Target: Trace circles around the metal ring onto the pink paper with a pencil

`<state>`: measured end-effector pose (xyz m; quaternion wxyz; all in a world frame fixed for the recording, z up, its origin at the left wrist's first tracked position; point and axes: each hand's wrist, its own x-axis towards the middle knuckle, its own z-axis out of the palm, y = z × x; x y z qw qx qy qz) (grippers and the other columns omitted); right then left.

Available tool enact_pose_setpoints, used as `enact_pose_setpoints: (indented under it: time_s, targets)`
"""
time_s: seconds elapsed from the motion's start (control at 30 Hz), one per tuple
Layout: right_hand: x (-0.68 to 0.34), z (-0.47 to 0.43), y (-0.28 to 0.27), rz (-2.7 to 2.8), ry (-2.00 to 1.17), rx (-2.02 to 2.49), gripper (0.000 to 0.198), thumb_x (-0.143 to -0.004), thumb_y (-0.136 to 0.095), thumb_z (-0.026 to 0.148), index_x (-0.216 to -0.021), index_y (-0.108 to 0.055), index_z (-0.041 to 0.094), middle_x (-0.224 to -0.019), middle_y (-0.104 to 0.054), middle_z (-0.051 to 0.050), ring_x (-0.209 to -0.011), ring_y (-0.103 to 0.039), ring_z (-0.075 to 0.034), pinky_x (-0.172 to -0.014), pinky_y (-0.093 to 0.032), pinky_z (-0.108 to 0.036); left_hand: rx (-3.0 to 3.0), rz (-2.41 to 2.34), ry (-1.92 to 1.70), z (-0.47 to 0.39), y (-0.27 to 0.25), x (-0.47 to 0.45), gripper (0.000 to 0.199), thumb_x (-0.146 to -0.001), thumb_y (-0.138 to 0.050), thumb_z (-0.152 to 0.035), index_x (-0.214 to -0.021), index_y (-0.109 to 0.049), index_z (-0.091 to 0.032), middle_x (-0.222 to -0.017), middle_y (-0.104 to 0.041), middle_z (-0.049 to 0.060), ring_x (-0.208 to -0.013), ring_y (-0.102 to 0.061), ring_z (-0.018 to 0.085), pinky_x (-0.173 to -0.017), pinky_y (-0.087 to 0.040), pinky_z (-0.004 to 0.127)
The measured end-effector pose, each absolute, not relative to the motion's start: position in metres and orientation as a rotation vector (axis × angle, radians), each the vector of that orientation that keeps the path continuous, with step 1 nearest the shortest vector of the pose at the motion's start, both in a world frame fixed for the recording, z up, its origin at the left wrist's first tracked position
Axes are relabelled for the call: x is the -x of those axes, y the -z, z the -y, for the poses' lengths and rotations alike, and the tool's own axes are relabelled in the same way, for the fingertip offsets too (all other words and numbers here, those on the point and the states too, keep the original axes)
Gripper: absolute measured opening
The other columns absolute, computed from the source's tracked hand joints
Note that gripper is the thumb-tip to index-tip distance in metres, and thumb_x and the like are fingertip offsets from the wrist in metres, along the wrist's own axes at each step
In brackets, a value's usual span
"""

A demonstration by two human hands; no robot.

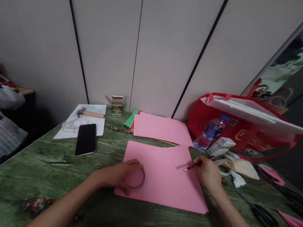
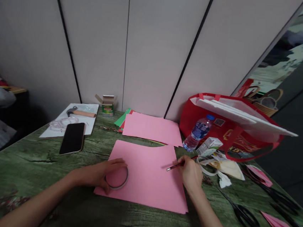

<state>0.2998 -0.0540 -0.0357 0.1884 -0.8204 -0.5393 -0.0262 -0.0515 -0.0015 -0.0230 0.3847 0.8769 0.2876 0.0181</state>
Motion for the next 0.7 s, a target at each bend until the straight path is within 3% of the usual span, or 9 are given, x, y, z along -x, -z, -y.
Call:
enact_pose_setpoints:
  time_s: [0.2, 0.33, 0.43, 0.7]
  targets:
    - [-0.298, 0.062, 0.025, 1.551, 0.133, 2.336, 0.013, -0.074, -0.054, 0.013, -0.076, -0.064, 0.022, -0.067, -0.067, -0.005, -0.063, -0.062, -0.024, -0.051, -0.032, -0.027, -2.244, -0.716, -0.213, 0.000, 0.016, 0.053, 0.094, -0.062, -0.077, -0.034, -0.142, -0.029, -0.030, -0.148, -0.029, 0.006, -0.136, -0.025, 0.028, -0.111, -0.022, 0.045]
    - [-0.308, 0.046, -0.009, 1.639, 0.290, 1.879, 0.023, -0.067, -0.044, 0.006, -0.080, -0.056, 0.021, -0.085, -0.066, -0.006, -0.077, -0.061, -0.021, -0.067, -0.041, -0.028, -2.140, -0.888, -0.610, -0.010, 0.015, 0.050, 0.098, -0.061, -0.077, -0.030, -0.143, -0.023, -0.027, -0.148, -0.027, 0.008, -0.135, -0.027, 0.027, -0.110, -0.024, 0.044]
    - [-0.320, 0.005, -0.035, 1.521, 0.446, 1.703, 0.023, -0.069, -0.041, 0.007, -0.083, -0.054, 0.019, -0.086, -0.064, -0.007, -0.079, -0.058, -0.022, -0.072, -0.042, -0.029, -1.957, -1.005, -0.881, -0.018, 0.018, 0.047, 0.099, -0.063, -0.074, -0.032, -0.143, -0.017, -0.025, -0.146, -0.029, 0.010, -0.131, -0.034, 0.028, -0.106, -0.033, 0.042]
    - [-0.317, -0.123, -0.044, 1.459, 0.481, 2.239, 0.029, -0.087, -0.032, 0.011, -0.104, -0.056, 0.014, -0.099, -0.055, -0.016, -0.075, -0.061, -0.024, -0.066, -0.043, -0.033, -1.785, -1.196, -1.051, -0.035, 0.033, 0.055, 0.099, -0.064, -0.071, -0.034, -0.143, -0.012, -0.025, -0.140, -0.036, 0.011, -0.126, -0.041, 0.028, -0.104, -0.035, 0.044]
